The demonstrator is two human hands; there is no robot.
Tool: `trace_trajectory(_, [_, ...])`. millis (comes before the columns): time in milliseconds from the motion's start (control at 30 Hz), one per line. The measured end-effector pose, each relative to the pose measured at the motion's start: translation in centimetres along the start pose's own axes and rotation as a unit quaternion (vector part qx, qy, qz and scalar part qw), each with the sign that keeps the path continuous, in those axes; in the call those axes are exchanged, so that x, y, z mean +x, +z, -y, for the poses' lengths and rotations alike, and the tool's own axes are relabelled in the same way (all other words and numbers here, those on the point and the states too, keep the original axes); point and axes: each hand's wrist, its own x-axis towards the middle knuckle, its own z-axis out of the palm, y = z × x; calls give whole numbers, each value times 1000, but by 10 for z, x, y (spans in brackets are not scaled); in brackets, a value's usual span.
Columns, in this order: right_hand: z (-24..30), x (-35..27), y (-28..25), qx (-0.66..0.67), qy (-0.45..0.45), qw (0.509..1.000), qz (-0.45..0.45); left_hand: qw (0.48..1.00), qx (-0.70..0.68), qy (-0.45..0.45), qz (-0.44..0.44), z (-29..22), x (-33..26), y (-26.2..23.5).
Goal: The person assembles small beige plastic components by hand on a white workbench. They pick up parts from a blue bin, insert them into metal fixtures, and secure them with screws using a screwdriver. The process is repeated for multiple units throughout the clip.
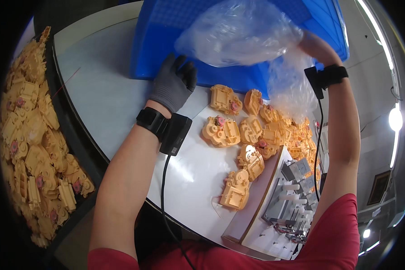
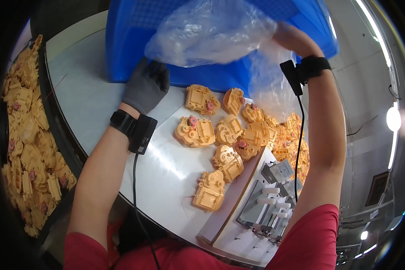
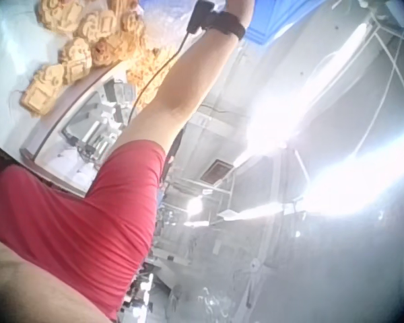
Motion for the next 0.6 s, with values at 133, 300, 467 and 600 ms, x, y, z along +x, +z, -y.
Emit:
trace_trajectory(133, [34, 2, -5, -83, -155, 900, -399, 999, 26, -7, 20, 5, 0, 0])
trace_trajectory(300, [106, 34, 61, -146, -176, 853, -469, 998, 58, 7, 18, 1, -15, 11])
trace_trajectory(467, [132, 87, 184, -89, 1, 992, 92, 992, 66, -27, 103, 0, -3, -5])
trace_trajectory(600, [142, 86, 167, -6, -29, 990, 136, 993, 58, -9, 99, -1, -2, -11])
